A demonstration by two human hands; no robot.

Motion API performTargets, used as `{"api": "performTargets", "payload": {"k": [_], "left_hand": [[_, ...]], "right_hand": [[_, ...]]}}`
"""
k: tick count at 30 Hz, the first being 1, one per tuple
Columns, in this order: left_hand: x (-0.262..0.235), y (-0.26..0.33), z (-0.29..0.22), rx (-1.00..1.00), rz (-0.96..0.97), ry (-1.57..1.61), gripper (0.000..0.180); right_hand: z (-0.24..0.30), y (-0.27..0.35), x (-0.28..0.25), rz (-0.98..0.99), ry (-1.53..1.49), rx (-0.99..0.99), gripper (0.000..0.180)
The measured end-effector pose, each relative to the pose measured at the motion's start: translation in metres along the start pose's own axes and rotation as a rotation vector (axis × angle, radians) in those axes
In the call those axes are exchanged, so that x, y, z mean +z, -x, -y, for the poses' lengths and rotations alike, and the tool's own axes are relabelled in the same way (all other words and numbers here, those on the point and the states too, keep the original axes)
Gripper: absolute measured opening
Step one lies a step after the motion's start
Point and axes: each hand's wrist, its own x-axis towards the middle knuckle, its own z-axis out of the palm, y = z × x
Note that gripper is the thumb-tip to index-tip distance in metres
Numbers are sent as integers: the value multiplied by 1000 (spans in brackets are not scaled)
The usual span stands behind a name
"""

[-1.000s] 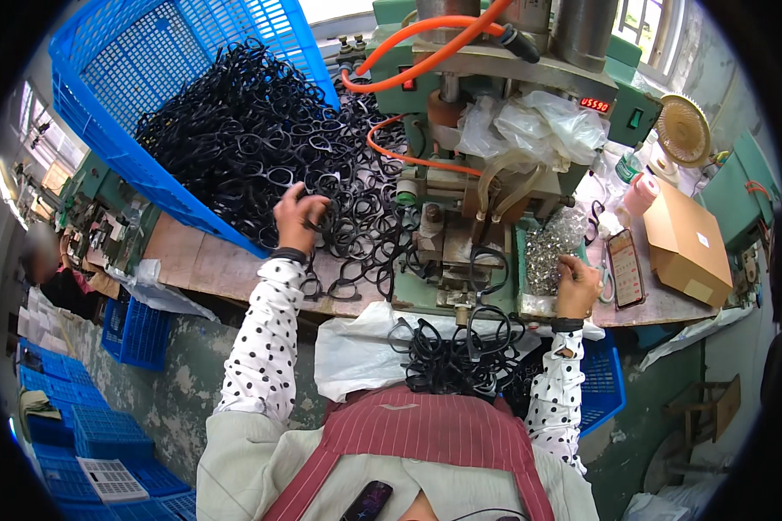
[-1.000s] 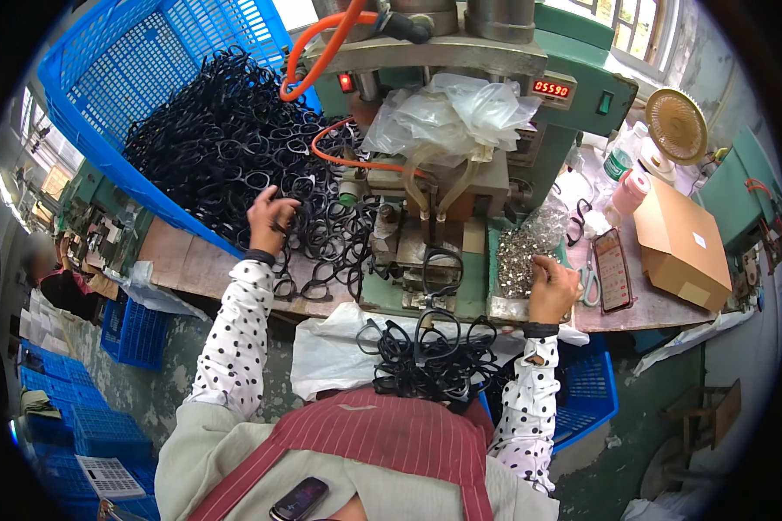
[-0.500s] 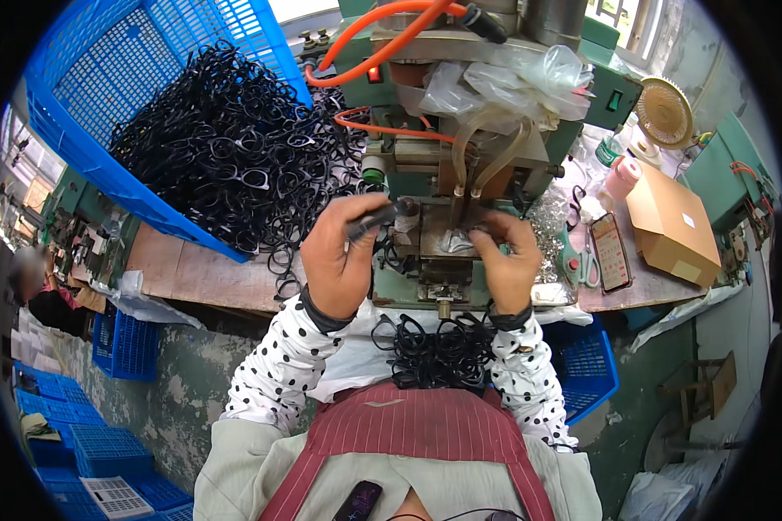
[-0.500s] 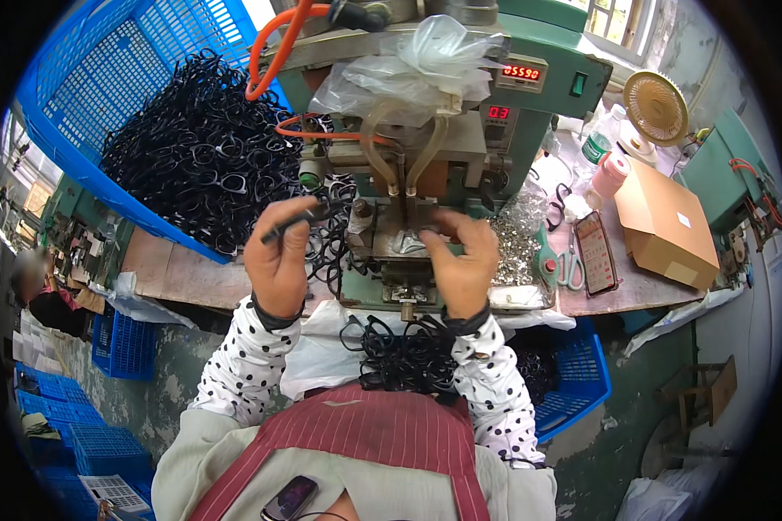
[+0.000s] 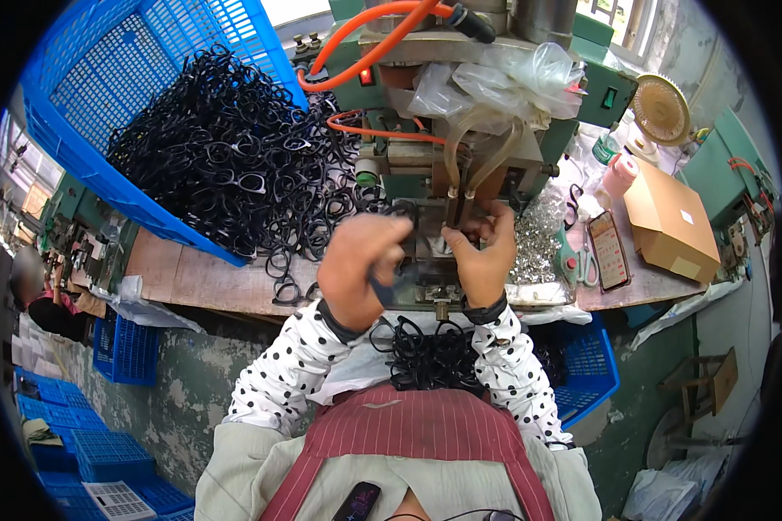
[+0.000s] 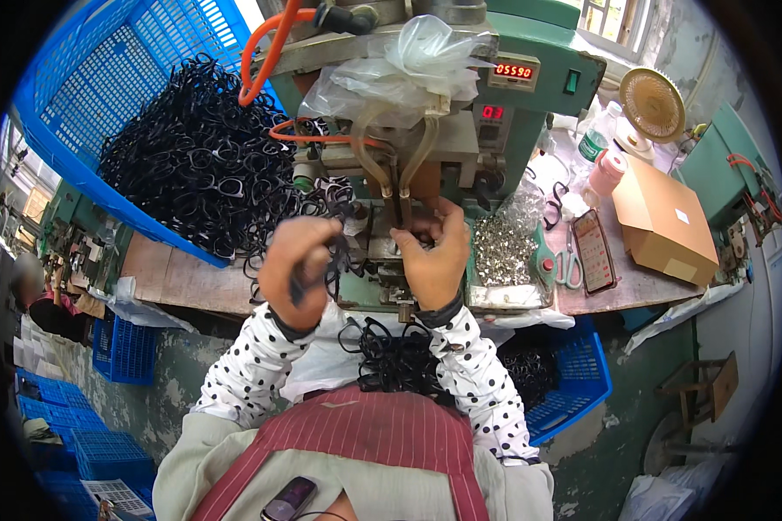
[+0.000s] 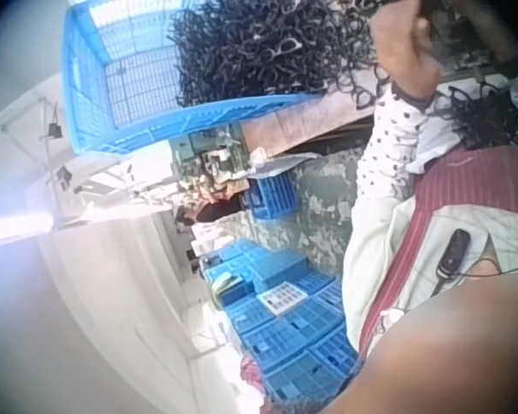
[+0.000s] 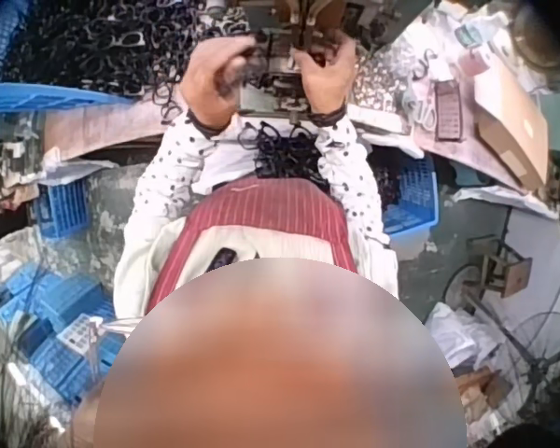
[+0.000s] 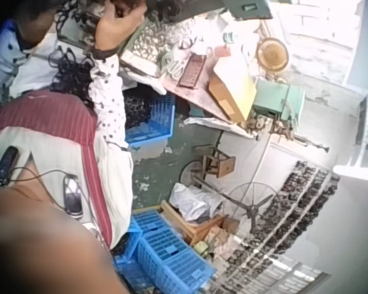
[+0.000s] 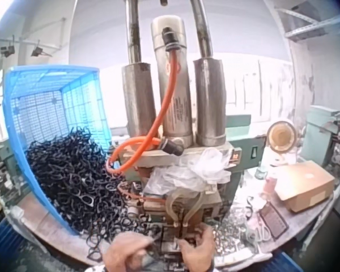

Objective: The person repeatedly picks black cable loops from a blue basket, places them into a press machine, and adds small metallic components from a tray. The person operates the press to join the parts and removes the finished assemblies, continuing the cycle throughout the clip.

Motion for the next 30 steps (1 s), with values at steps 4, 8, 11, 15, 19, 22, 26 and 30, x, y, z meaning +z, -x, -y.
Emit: {"api": "performTargets", "payload": {"k": [4,8,11,15,19,22,26,30], "left_hand": [[-4,-28,10,-640,-167,505,20],[-10,-31,9,-661,-95,485,20],[-11,-31,9,-661,-85,495,20],[-12,-31,10,-670,-91,495,22],[-11,-32,7,-697,-103,490,23],[-11,-33,8,-680,-92,487,22],[-10,-31,9,-698,-97,502,21],[-8,-32,7,-691,-118,519,20]], "right_hand": [[13,5,-5,-21,-31,48,54],[13,6,-3,-32,-32,75,52],[7,5,-3,-31,-23,51,52],[9,10,-2,-61,-79,43,51],[7,8,0,-47,-119,27,50],[9,7,0,-32,-110,59,48],[-2,14,3,-103,-208,51,43],[-12,19,8,-154,-232,5,39]]}}
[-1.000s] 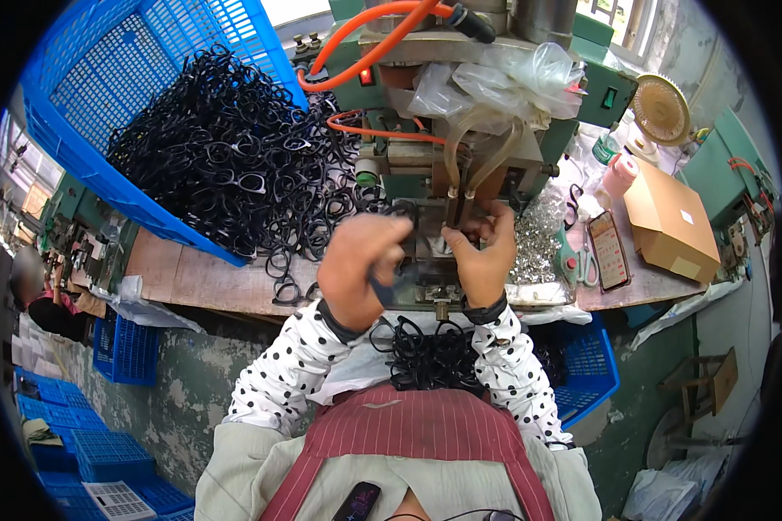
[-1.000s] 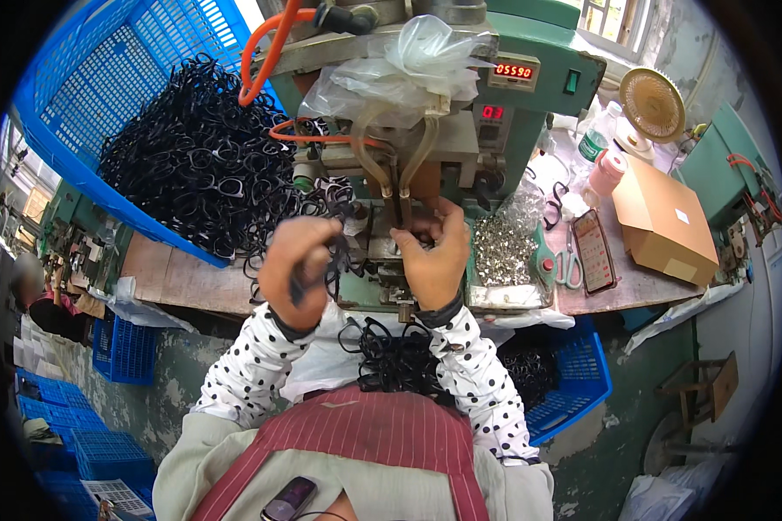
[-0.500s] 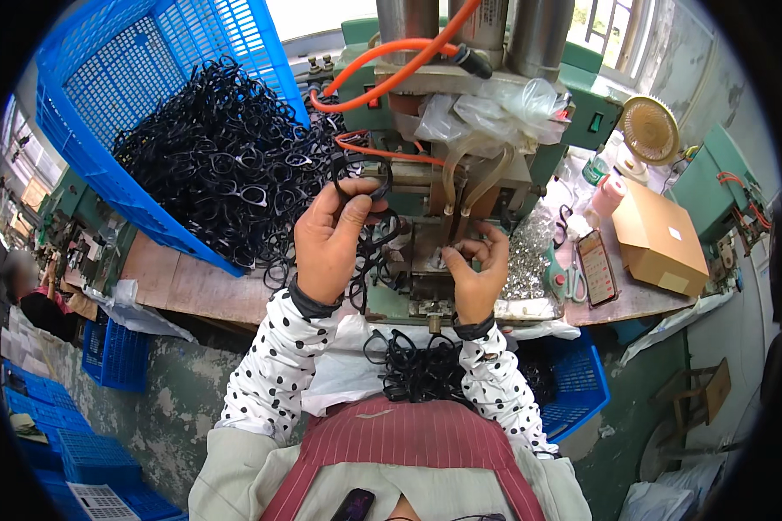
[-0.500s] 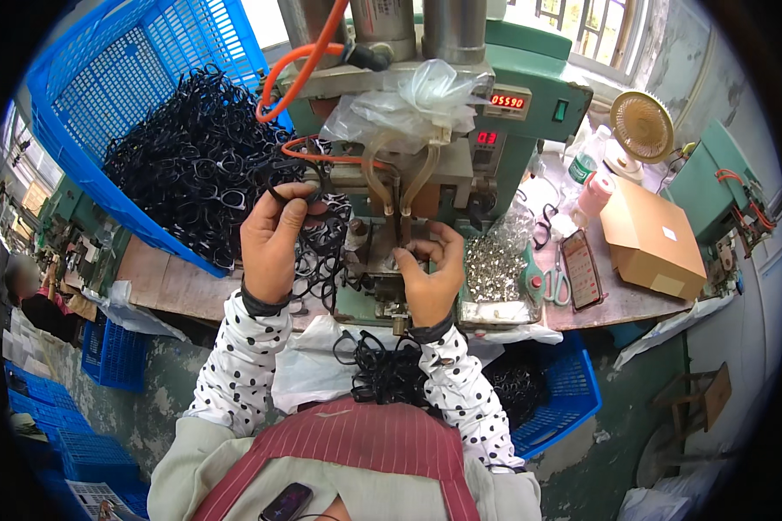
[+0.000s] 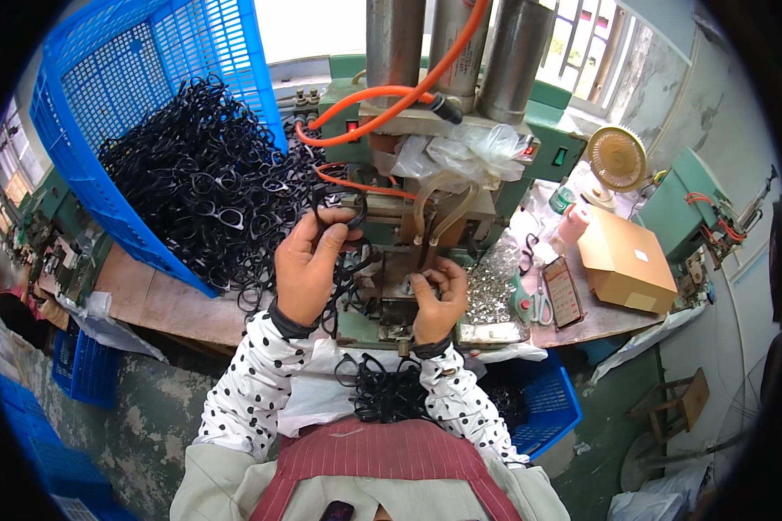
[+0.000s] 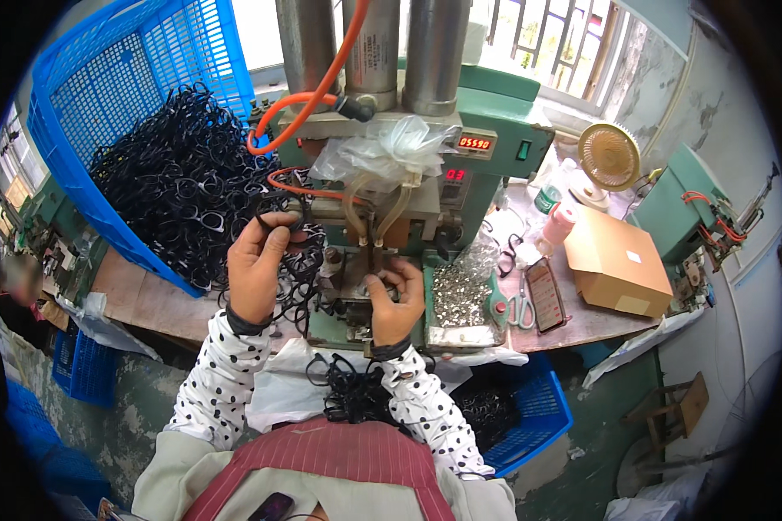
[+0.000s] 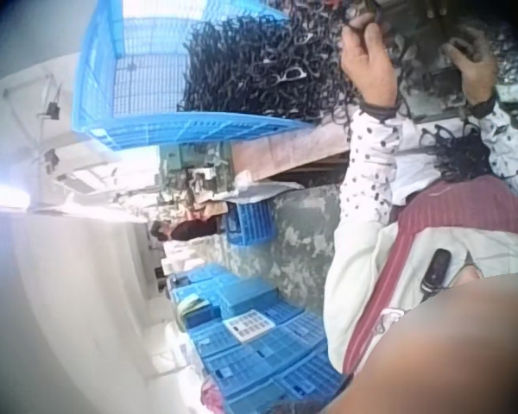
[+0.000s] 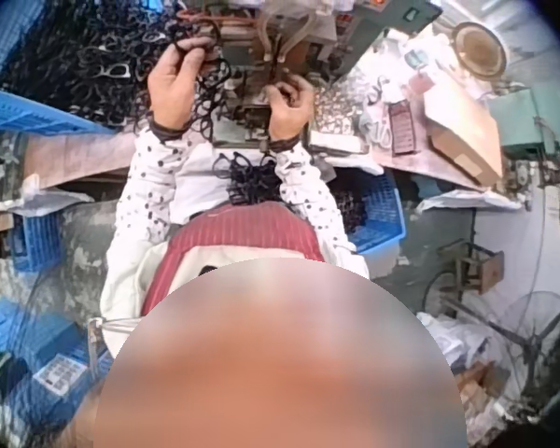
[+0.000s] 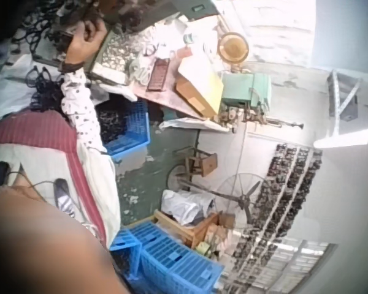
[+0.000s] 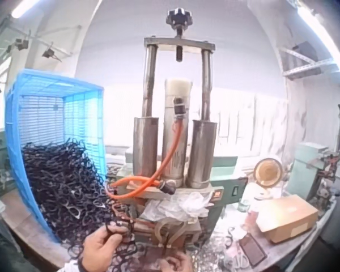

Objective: The person repeatedly picks black cable loops from a blue basket, places them into a press machine, and adds small metallic components from a tray. The person operates the press to join the parts and removes the finished assemblies, continuing the cycle throughout the clip.

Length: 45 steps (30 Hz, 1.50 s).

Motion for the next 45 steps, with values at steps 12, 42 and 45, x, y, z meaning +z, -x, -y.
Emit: {"api": "performTargets", "payload": {"k": [12,42,45], "left_hand": [[-2,2,0,-29,-7,24,18],[33,77,49,-959,396,522,35],[-9,84,76,-645,377,19,25]], "right_hand": [[15,-7,4,64,41,34,54],[-42,-58,-177,12,998,-153,12],[-28,-52,-165,-69,994,-34,15]]}}
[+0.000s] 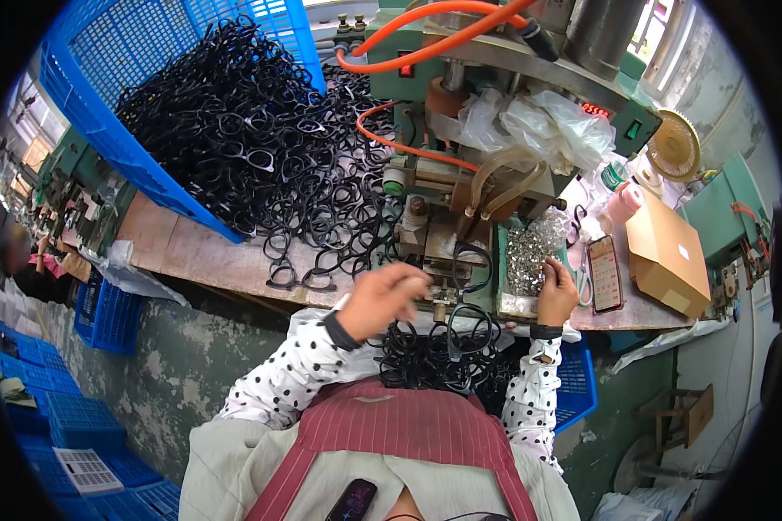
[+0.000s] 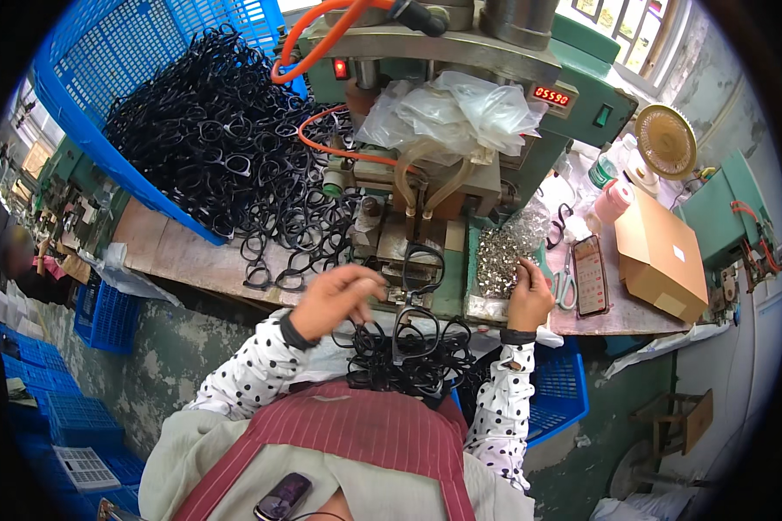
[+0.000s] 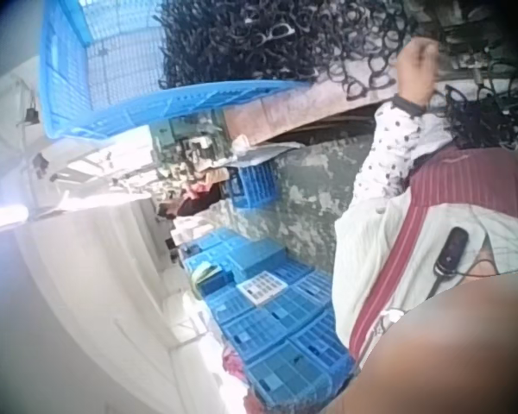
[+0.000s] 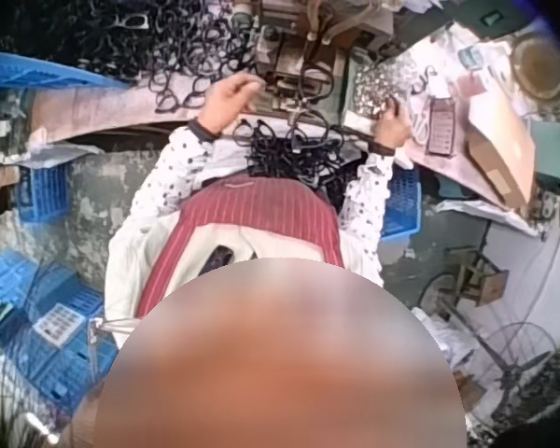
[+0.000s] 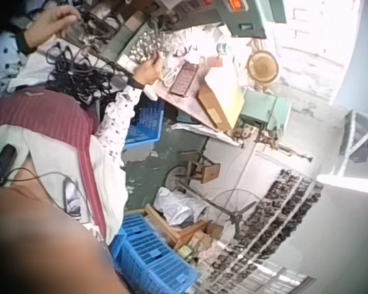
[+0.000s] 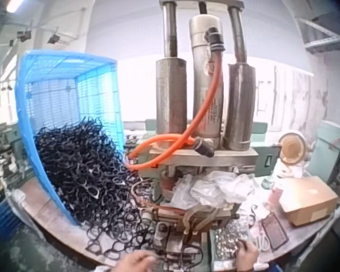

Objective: The person repeatedly picks black cable loops from a blue basket, places them into a press machine, and adds small metallic components from a tray. The person operates the press to join the parts and removes the finished assemblies, continuing the cycle throughout the clip.

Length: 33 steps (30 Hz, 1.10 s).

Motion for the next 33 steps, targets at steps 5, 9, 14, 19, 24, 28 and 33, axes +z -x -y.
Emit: {"api": "performTargets", "payload": {"k": [5,9,14,19,24,28,33], "left_hand": [[-66,-24,34,-122,-321,54,27],[-59,-57,30,-234,-167,-99,36],[-82,-98,53,-132,-293,-126,41],[-157,-102,42,86,-572,-81,20],[-175,-79,44,223,-654,-144,27],[-132,-57,20,330,-728,-86,44],[-62,-28,-13,528,-785,-354,21]], "right_hand": [[-4,3,5,-49,46,-232,10],[-7,5,7,-71,16,-128,8],[-10,4,8,-91,39,-137,8],[-11,4,11,-124,-209,31,10],[0,3,6,-91,-103,-107,9],[32,2,8,6,-261,-108,12],[93,6,2,172,-528,29,15]]}}
